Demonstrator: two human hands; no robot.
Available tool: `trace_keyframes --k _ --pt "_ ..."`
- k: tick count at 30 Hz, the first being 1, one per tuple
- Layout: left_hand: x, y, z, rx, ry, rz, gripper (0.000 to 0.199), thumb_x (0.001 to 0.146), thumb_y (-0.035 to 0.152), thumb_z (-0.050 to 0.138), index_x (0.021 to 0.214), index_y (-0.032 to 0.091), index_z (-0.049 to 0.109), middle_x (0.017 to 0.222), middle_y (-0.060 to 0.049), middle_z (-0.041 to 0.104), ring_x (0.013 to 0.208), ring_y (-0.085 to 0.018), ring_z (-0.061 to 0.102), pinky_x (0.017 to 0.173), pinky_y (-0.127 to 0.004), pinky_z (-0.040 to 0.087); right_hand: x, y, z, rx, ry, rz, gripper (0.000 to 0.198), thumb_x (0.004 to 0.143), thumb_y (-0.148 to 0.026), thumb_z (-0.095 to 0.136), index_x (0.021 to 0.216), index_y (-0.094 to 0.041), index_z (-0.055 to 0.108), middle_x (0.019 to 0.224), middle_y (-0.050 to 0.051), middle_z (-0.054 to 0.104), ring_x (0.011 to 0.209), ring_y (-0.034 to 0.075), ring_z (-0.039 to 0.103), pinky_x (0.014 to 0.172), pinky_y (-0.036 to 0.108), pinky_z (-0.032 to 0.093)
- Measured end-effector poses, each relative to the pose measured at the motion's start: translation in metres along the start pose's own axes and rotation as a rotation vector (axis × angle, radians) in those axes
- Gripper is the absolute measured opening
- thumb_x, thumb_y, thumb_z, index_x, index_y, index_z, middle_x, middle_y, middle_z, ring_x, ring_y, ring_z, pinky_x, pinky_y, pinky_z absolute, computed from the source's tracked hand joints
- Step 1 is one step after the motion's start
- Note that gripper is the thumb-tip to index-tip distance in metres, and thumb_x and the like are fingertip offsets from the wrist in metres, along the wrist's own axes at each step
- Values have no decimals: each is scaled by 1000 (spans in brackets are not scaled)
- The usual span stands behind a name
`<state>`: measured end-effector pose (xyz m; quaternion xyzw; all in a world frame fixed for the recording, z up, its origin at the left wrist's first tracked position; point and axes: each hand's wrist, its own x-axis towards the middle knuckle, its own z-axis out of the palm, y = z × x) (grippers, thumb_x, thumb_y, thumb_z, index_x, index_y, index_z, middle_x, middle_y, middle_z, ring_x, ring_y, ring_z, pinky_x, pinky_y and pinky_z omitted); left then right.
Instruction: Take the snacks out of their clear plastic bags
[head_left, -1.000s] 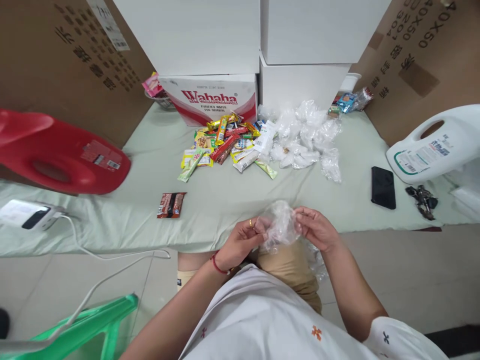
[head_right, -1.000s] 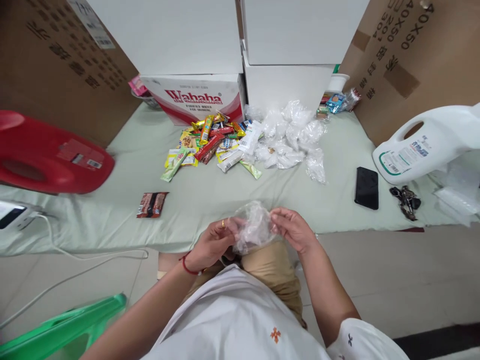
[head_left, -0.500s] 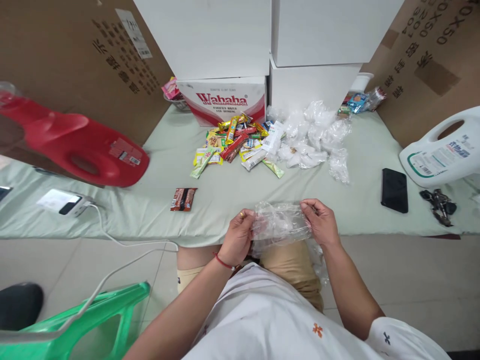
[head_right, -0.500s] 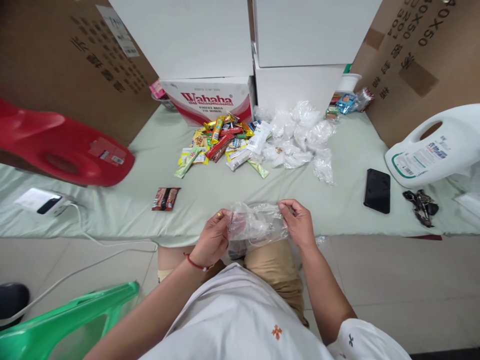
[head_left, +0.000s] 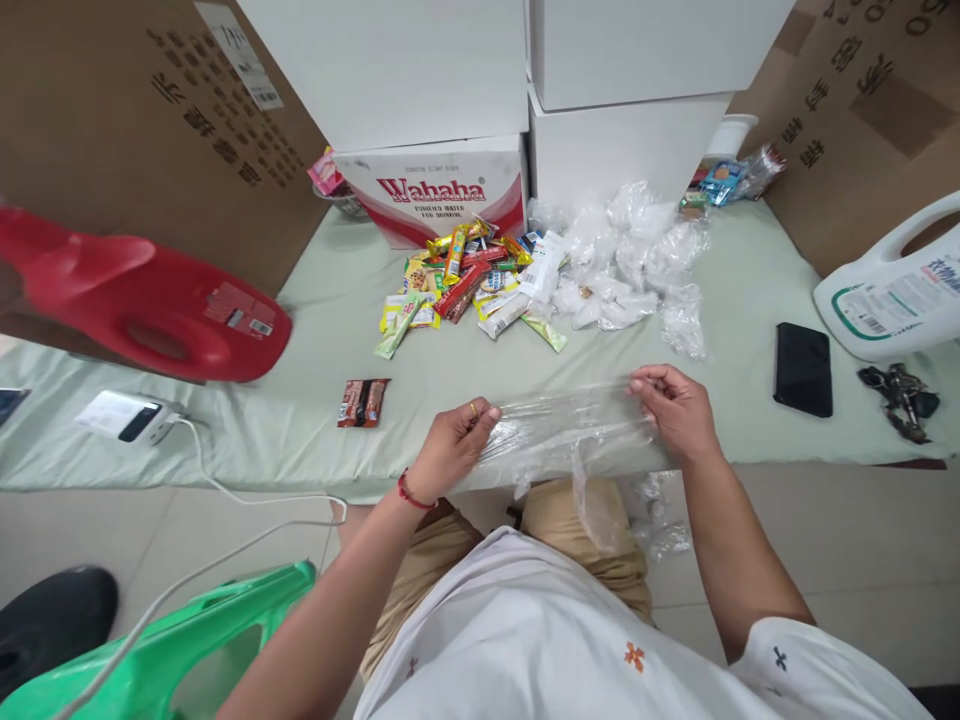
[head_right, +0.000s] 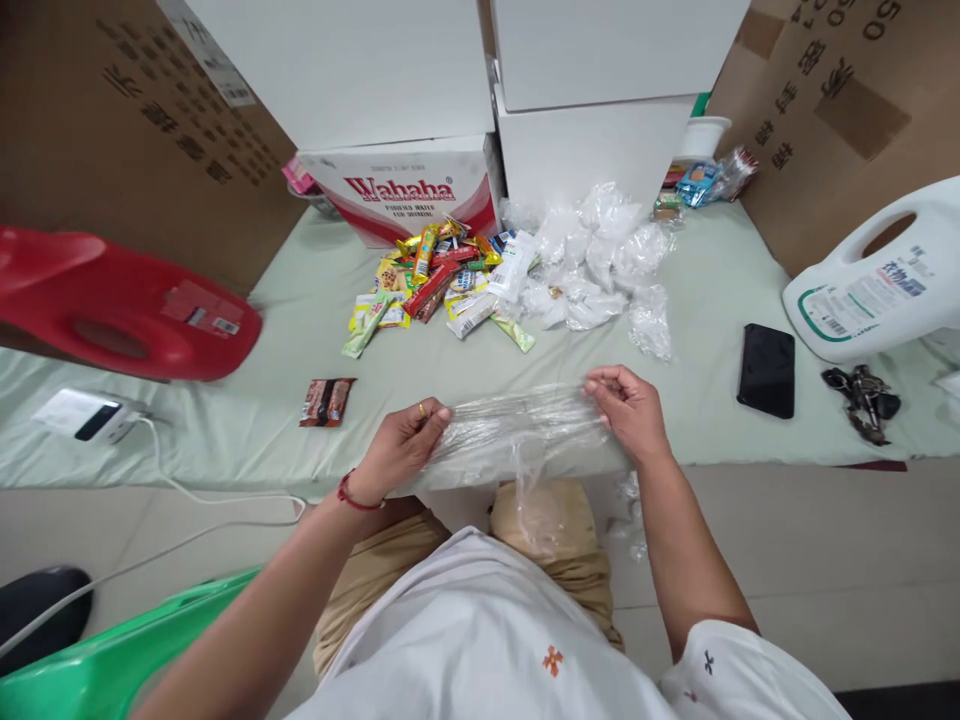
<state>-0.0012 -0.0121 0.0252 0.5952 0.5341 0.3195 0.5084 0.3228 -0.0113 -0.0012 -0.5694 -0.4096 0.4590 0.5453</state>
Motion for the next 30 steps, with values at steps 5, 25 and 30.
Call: trace_keyframes --k 5,25,30 --pt "22 -12 10 -219 198 -158 55 86 75 60 73 23 49 48 8 45 37 -8 29 35 -22 20 5 -6 19 321 -152 282 80 73 -86 69 128 -28 63 99 8 78 54 13 52 43 24 34" --pt "63 20 -77 406 -25 275 24 87 40 67 86 19 77 73 0 63 64 -13 55 61 -25 43 60 -44 34 -196 -111 -143 28 81 -44 82 97 -21 81 85 2 75 51 8 52 45 24 45" --pt "18 39 -74 779 623 866 17 92 17 65 104 24 74 89 -2 67 75 -15 61 69 -28 45 46 -49 45 -110 97 -635 5 85 -30 83 89 -31 83 106 2 78 97 22 74 88 42 63"
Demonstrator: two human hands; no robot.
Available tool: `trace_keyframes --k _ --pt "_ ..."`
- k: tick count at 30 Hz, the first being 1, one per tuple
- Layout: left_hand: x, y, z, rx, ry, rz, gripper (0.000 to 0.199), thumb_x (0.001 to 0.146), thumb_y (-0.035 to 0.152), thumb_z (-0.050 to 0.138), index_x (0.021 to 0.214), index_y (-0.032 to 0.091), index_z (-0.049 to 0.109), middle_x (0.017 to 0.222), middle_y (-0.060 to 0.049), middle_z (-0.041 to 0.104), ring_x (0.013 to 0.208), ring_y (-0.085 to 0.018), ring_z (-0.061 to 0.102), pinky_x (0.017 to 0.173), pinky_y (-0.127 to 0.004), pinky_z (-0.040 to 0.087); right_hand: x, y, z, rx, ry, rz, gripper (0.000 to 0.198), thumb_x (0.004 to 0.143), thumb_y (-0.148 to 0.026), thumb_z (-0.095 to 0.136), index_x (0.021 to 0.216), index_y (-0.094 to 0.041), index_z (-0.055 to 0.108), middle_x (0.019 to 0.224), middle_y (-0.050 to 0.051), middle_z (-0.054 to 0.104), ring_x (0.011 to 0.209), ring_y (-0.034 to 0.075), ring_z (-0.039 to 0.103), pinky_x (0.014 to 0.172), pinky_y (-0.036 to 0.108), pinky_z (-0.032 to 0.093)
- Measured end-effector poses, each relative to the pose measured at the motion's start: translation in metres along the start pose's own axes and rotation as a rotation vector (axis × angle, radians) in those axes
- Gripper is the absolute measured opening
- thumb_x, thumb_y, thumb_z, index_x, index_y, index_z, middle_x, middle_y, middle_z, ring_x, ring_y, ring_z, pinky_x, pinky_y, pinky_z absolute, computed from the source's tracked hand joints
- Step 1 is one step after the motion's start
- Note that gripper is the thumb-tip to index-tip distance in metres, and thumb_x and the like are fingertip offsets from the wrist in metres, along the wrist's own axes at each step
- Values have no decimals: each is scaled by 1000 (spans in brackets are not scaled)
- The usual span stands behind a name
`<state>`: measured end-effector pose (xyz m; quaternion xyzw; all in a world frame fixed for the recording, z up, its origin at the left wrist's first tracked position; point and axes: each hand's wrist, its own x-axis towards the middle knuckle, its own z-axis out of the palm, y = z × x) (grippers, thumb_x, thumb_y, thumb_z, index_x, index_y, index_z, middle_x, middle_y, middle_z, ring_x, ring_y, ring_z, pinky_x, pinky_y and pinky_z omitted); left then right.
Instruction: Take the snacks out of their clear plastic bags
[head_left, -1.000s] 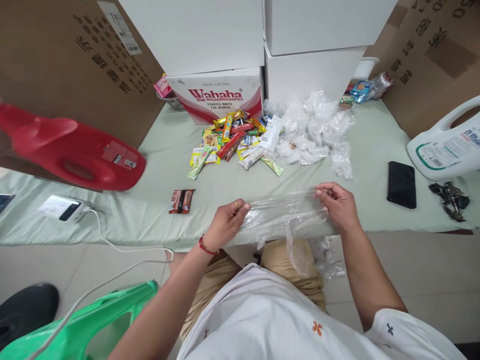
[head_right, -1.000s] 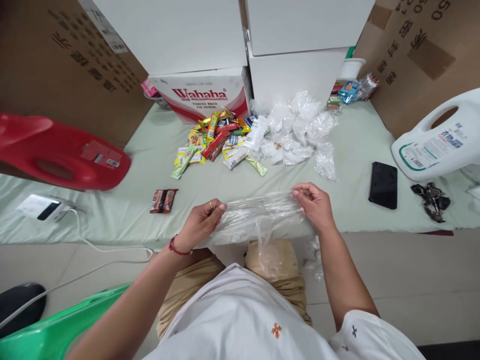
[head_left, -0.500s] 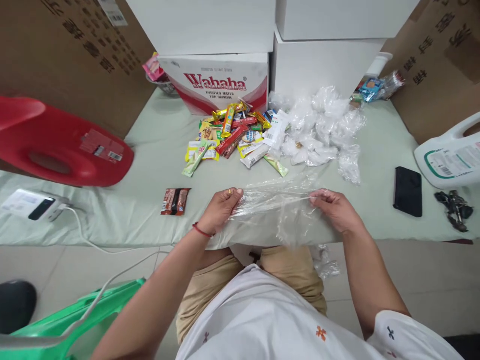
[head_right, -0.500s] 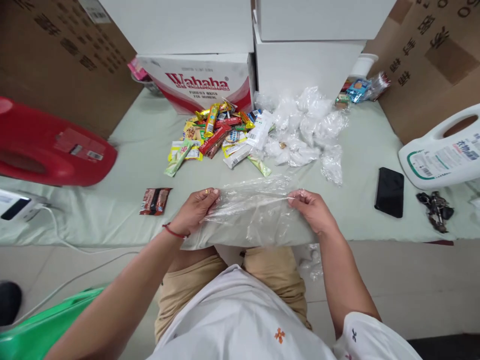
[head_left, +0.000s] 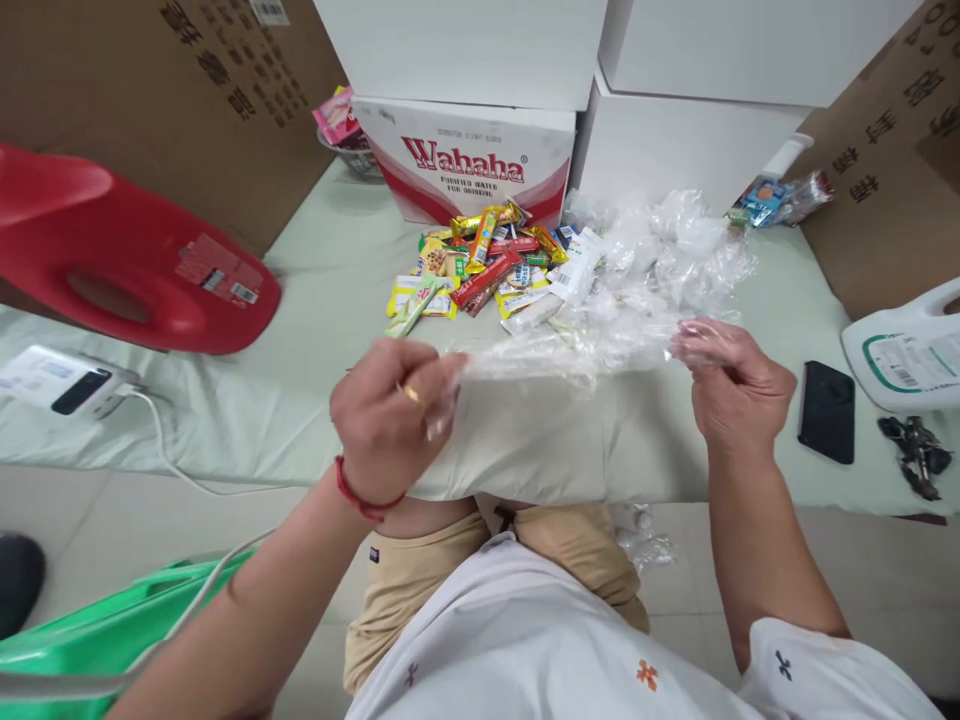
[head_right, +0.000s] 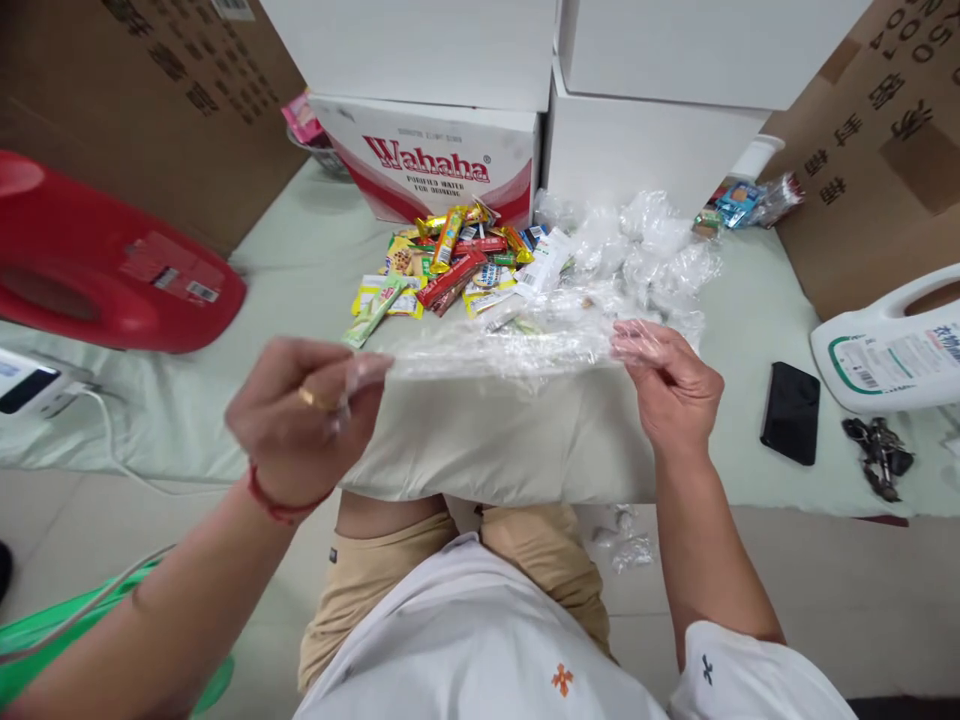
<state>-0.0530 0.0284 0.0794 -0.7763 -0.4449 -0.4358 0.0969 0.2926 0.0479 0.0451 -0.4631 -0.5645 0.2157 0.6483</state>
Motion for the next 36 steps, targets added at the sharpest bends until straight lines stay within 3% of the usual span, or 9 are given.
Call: trace_keyframes --k 5,10,14,18,23,27,30,33,36 --pt "-57 17 0 -38 -243 292 21 94 12 58 111 21 67 81 -3 69 67 -17 61 61 -31 44 -45 19 -25 -56 -241 118 12 91 -26 76 93 -35 84 118 2 78 105 23 75 96 42 60" --pt "-107 24 0 -212 -628 95 37 92 19 56 128 16 64 113 -13 74 93 -23 71 70 -33 55 -86 38 -47 -97 -348 256 16 95 -25 71 98 -34 85 124 5 76 113 23 73 97 38 58" --pt "-103 33 -8 -459 -455 -74 42 90 15 48 128 17 64 119 -15 70 96 -22 70 77 -34 57 -90 35 -41 -90 -357 254 17 95 -25 70 97 -34 85 126 5 75 108 21 73 97 36 57" --pt "-81 38 16 -253 -427 -27 40 95 18 54 133 23 66 138 -14 68 112 -28 66 95 -47 52 -84 27 -47 -122 -411 284 14 94 -28 70 94 -30 85 119 7 76 99 21 72 90 36 57" --pt "-80 19 56 -191 -541 -227 36 101 34 54 134 24 65 146 -13 63 144 -34 48 117 -58 38 -113 8 -138 -107 -385 613 25 85 -40 76 65 -25 73 73 6 66 77 23 64 69 36 54" --pt "-97 -4 62 -181 -429 -377 29 101 34 51 120 21 69 126 -13 68 127 -29 59 110 -51 47 -168 -5 -218 -221 -739 1147 28 77 -47 71 61 -24 69 68 6 63 63 22 58 58 37 50" --pt "-108 -10 64 -125 -441 -393 27 101 32 50 111 19 71 121 -14 68 117 -29 61 103 -49 51 -199 7 -235 -470 -909 1321 28 65 -48 65 53 -24 58 58 3 56 58 23 57 58 37 52" --pt "-111 -8 68 -77 -456 -348 27 101 31 50 111 18 71 122 -16 68 118 -31 60 100 -50 51 -196 29 -232 -846 -609 1149 25 65 -48 54 67 -25 63 71 8 67 75 32 68 76 47 58" --pt "-112 -6 69 -57 -450 -323 27 101 29 49 112 17 71 122 -16 68 118 -32 60 98 -50 51 -168 37 -231 -1269 -243 872 52 68 -46 50 102 -13 72 115 27 69 116 45 66 99 56 53"
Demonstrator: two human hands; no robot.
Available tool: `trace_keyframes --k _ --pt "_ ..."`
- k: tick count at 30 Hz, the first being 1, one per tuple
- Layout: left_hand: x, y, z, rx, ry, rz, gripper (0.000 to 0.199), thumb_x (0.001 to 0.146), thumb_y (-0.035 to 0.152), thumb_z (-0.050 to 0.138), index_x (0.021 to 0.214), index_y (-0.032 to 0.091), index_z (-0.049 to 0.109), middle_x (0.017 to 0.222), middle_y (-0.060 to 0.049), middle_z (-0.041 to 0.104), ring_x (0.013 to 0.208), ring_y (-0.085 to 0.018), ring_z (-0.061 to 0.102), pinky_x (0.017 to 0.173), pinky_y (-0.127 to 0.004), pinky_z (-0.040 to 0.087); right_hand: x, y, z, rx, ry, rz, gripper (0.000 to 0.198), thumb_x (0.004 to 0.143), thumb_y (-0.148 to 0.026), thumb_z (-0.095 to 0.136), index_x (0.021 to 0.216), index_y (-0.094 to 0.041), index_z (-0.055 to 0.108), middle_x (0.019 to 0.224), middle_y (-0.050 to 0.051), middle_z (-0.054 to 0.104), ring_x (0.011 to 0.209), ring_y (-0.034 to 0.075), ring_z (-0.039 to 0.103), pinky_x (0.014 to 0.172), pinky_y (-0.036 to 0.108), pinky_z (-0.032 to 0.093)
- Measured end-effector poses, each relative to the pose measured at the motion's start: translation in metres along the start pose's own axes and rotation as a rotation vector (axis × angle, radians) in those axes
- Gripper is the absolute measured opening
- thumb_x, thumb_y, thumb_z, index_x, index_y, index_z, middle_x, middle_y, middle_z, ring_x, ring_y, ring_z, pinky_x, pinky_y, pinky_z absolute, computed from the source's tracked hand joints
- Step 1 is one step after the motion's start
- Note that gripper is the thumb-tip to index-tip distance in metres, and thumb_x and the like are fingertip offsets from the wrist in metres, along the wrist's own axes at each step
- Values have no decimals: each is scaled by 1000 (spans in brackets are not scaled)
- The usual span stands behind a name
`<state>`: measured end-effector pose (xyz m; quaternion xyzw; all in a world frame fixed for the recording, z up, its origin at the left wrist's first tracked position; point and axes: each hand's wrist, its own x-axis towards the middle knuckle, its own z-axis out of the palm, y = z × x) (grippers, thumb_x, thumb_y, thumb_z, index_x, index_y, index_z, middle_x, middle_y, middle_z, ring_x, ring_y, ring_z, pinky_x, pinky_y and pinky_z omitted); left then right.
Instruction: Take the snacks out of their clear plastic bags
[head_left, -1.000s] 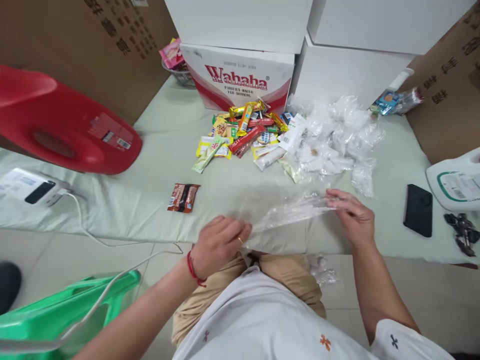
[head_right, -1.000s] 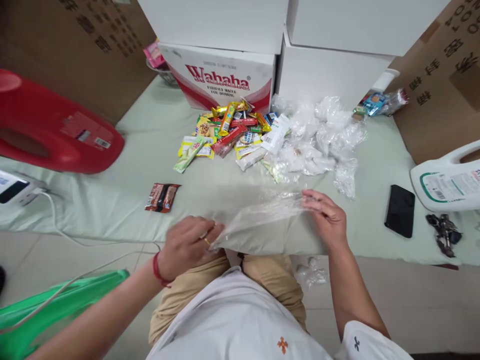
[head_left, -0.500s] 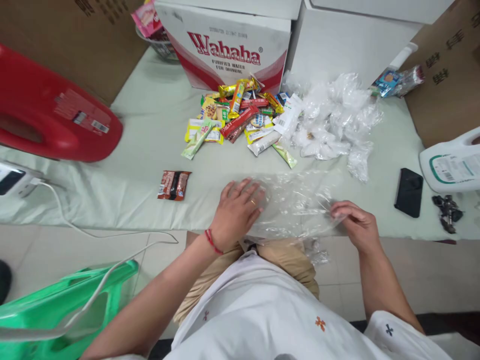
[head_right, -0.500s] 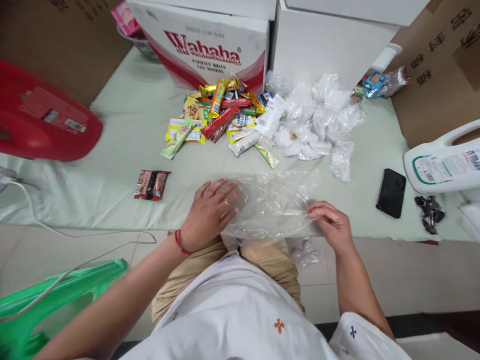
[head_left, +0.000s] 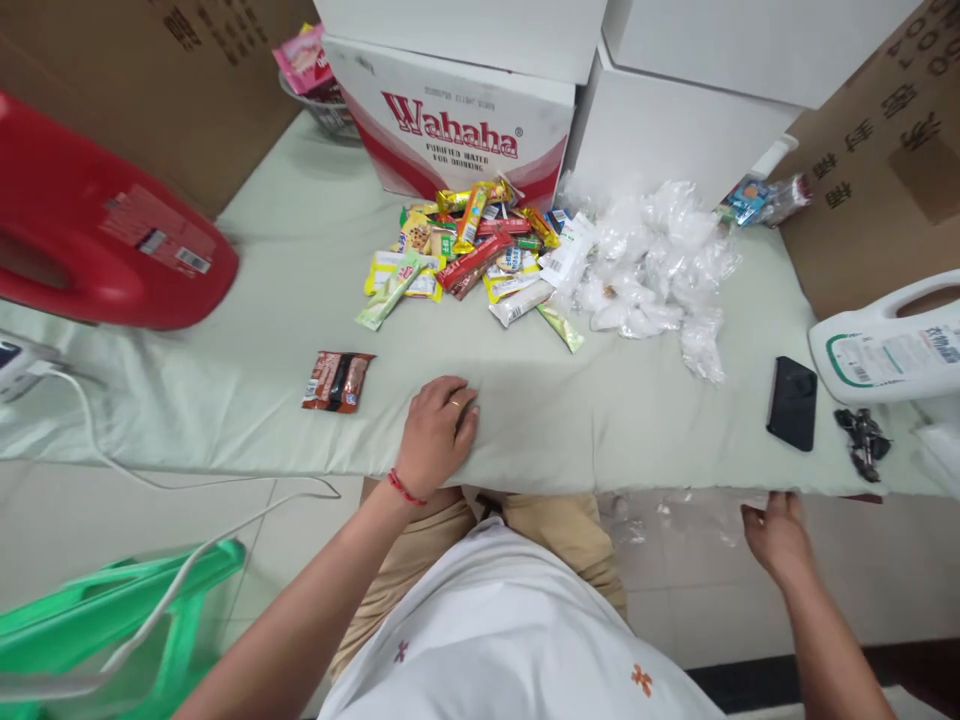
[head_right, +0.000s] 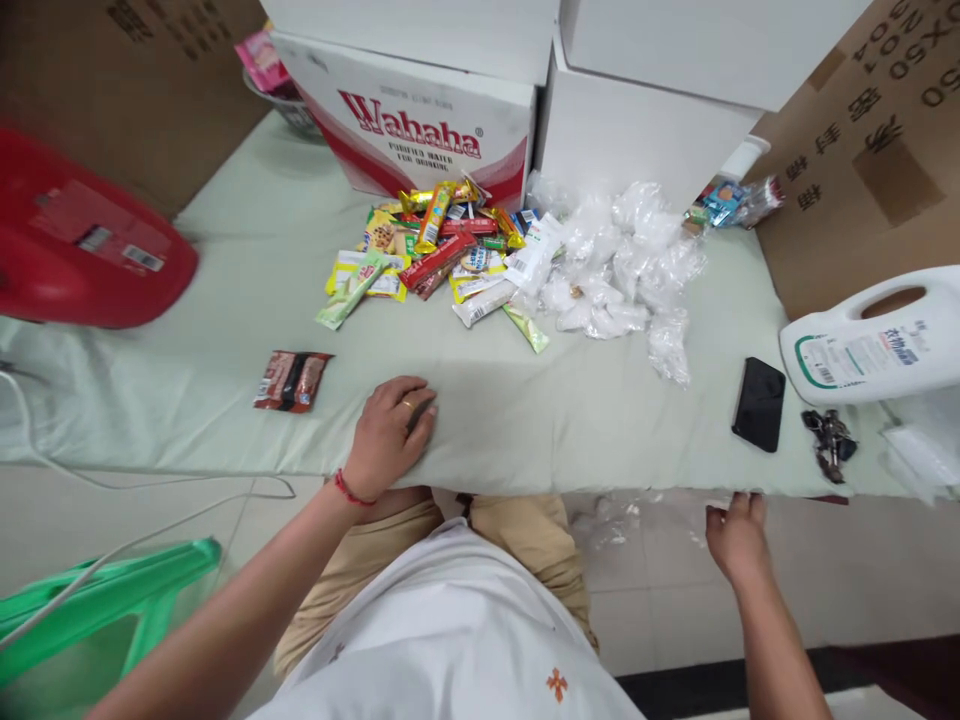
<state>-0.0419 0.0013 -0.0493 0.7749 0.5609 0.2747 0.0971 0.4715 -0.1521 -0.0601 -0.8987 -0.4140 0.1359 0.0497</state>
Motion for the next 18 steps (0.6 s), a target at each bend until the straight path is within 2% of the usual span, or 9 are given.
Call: trace_keyframes --k 2,4,7,8,10,11,13,15,18 --pt "-1 0 0 -8 13 11 26 101 28 49 111 17 70 122 -16 68 119 -31 60 99 -49 51 5 -10 -22 -112 16 -27 59 69 -46 54 107 -6 72 123 34 64 127 49 60 103 56 52" --pt "-2 -1 0 -27 33 18 24 101 27 50 110 18 70 120 -15 69 118 -30 61 100 -48 51 1 -27 -50 -125 -249 -107 55 71 -50 61 105 -9 75 111 29 71 117 47 66 94 53 56" --pt "-4 -2 1 -49 59 8 23 101 27 50 108 19 70 117 -14 70 115 -29 62 100 -47 52 -6 -76 -86 58 -614 -323 48 83 -62 63 103 -21 78 87 12 76 81 32 73 71 41 59" --pt "-4 -1 1 -50 63 5 22 101 27 50 108 19 70 117 -14 70 114 -29 62 99 -48 52 -1 -98 -93 126 -583 -401 46 87 -64 60 98 -23 78 81 8 74 70 27 69 65 37 57" --pt "-4 -1 2 -47 62 3 23 101 27 50 107 19 70 118 -14 70 115 -29 62 99 -48 52 21 -149 -93 171 -224 -538 39 92 -58 59 89 -24 77 76 5 71 62 21 62 65 35 53" --pt "-4 0 2 -45 59 3 23 101 27 50 107 19 70 118 -14 70 115 -29 62 100 -48 53 38 -174 -89 192 -1 -584 33 91 -52 62 92 -24 77 85 7 72 67 21 63 70 36 54" --pt "-4 1 2 -45 50 1 23 101 26 50 107 20 71 117 -13 70 115 -29 62 100 -48 53 80 -220 -73 212 270 -637 32 88 -38 63 112 -21 77 114 11 71 74 20 65 83 39 54" --pt "-3 1 2 -51 44 1 23 100 26 50 107 20 71 118 -13 70 115 -29 62 100 -49 53 119 -254 -58 176 309 -670 44 83 -29 65 126 -20 72 131 14 66 82 21 66 86 41 54" --pt "-3 -1 1 -78 61 6 22 100 25 50 106 19 71 116 -14 71 115 -29 62 100 -48 53 146 -273 -52 123 269 -636 27 84 -24 62 107 -17 75 112 13 72 92 26 67 86 41 53"
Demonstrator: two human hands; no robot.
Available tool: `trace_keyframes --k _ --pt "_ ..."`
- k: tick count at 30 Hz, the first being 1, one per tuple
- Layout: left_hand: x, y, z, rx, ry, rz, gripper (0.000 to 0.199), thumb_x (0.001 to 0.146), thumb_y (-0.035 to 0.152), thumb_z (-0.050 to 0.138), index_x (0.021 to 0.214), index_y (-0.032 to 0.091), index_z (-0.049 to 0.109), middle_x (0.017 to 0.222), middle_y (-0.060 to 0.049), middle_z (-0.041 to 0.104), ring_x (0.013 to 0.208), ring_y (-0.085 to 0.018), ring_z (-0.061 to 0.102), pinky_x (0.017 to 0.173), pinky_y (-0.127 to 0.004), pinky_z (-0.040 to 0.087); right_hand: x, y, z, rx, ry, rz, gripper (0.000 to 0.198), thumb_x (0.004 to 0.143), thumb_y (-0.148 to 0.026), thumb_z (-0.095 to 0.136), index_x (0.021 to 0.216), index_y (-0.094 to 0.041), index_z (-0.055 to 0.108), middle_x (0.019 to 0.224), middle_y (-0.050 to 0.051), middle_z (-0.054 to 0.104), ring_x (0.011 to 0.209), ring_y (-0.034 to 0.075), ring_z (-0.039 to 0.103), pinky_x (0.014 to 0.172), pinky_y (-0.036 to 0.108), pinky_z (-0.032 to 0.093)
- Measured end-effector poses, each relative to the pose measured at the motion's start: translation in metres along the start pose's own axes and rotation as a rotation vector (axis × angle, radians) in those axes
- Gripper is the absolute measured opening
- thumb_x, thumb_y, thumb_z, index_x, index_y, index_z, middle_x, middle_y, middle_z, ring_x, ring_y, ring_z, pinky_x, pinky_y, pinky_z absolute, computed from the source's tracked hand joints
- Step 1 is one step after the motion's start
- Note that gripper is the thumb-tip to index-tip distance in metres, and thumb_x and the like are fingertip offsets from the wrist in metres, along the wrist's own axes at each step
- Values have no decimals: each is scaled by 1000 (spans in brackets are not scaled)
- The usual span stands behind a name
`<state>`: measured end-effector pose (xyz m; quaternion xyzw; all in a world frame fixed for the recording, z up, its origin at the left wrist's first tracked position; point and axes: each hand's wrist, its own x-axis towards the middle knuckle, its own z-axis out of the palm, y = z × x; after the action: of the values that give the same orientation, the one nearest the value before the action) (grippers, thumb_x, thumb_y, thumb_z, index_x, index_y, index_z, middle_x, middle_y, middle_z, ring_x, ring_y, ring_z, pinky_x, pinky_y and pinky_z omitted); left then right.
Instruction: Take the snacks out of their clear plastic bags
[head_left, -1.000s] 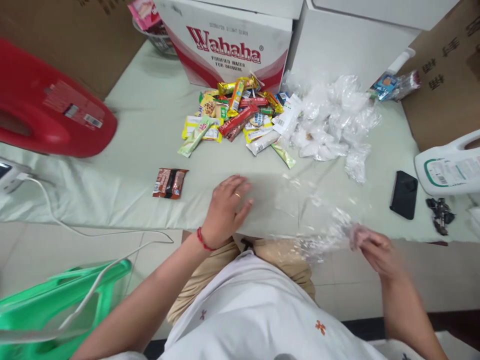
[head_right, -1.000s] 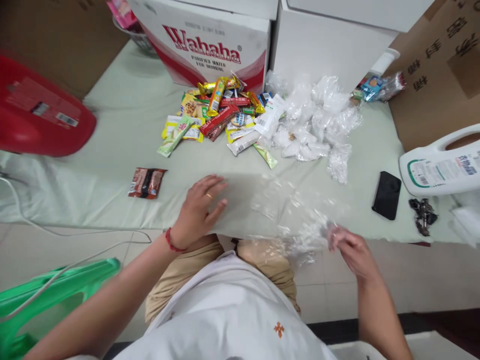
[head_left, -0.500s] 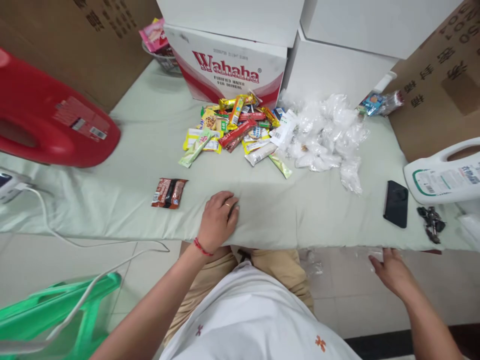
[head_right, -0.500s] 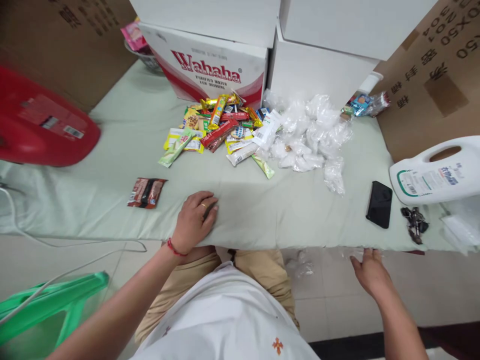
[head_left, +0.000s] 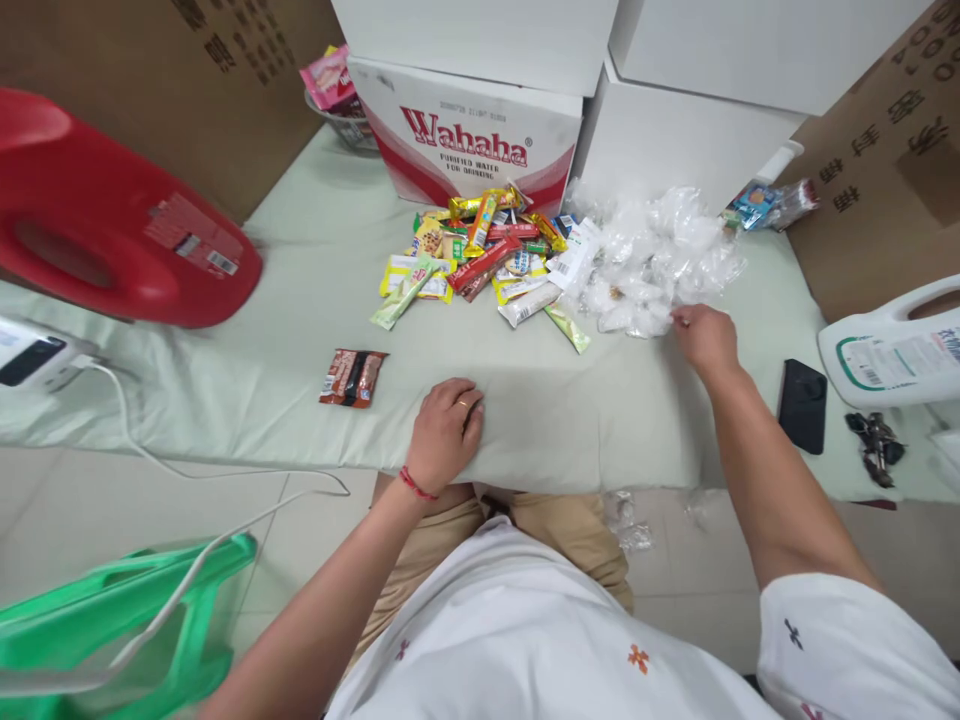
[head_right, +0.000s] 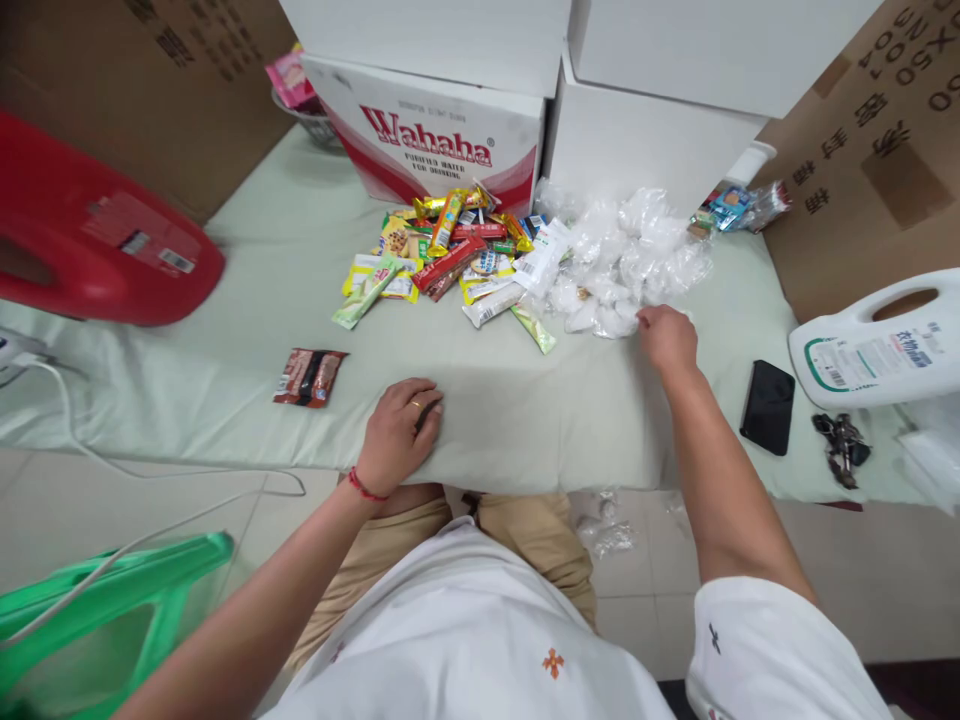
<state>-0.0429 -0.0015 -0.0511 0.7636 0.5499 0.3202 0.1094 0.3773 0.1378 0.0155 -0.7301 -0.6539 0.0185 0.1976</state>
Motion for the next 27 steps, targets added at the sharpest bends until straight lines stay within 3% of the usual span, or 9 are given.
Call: trace_keyframes --k 2,5,7,10,13,16,21,24,27 --pt "-2 1 -2 -35 63 -7 20 100 24 51 104 20 70 112 -12 71 112 -27 63 99 -46 53 -9 -4 -10 103 95 52 16 87 -26 63 96 -18 73 94 10 72 85 25 66 79 38 54" --pt "-7 14 -5 -81 224 -69 15 100 25 55 102 20 69 105 -10 70 103 -24 64 95 -43 54 -56 -27 -35 558 189 181 20 83 -39 75 90 -23 66 75 0 62 58 16 57 55 30 49" --pt "-10 32 -3 -163 249 -112 12 100 29 59 104 20 66 102 -8 68 89 -19 64 85 -38 56 -99 -53 -42 874 45 286 32 76 -44 84 84 -24 60 64 -5 54 49 12 49 43 25 41" --pt "-13 66 6 -467 86 -61 30 94 42 71 115 22 62 110 -9 66 82 -15 64 69 -29 57 -156 -100 -31 1085 -238 434 43 69 -52 91 78 -25 59 58 -7 51 45 10 44 37 22 38" --pt "-14 86 16 -747 -101 -3 48 89 51 76 125 23 60 122 -14 64 102 -22 67 73 -32 62 -193 -138 -5 1319 -490 500 43 70 -58 89 84 -23 68 68 -2 61 57 13 54 47 25 50" --pt "-20 83 17 -854 -160 -80 38 96 49 67 122 22 65 120 -14 67 107 -24 69 82 -37 63 -213 -157 18 1578 -590 552 37 76 -55 86 91 -23 74 86 3 70 74 16 62 63 27 57" --pt "-33 64 6 -819 -165 -195 27 102 44 57 103 22 73 101 -10 74 95 -21 70 86 -37 57 -228 -162 35 1611 -730 583 34 66 -41 95 89 -23 77 86 2 71 73 14 61 66 27 56" --pt "-33 60 1 -792 -90 -260 29 101 46 59 92 22 72 90 -7 70 84 -18 64 79 -33 52 -224 -161 35 1562 -739 555 33 68 -43 95 82 -22 74 71 -2 63 60 10 52 57 24 49" --pt "-26 55 -5 -867 -20 -450 35 96 55 63 87 20 67 80 -2 63 73 -15 55 70 -29 47 -210 -150 28 1536 -706 552 35 70 -46 93 80 -22 69 59 -5 53 53 9 44 50 22 41"
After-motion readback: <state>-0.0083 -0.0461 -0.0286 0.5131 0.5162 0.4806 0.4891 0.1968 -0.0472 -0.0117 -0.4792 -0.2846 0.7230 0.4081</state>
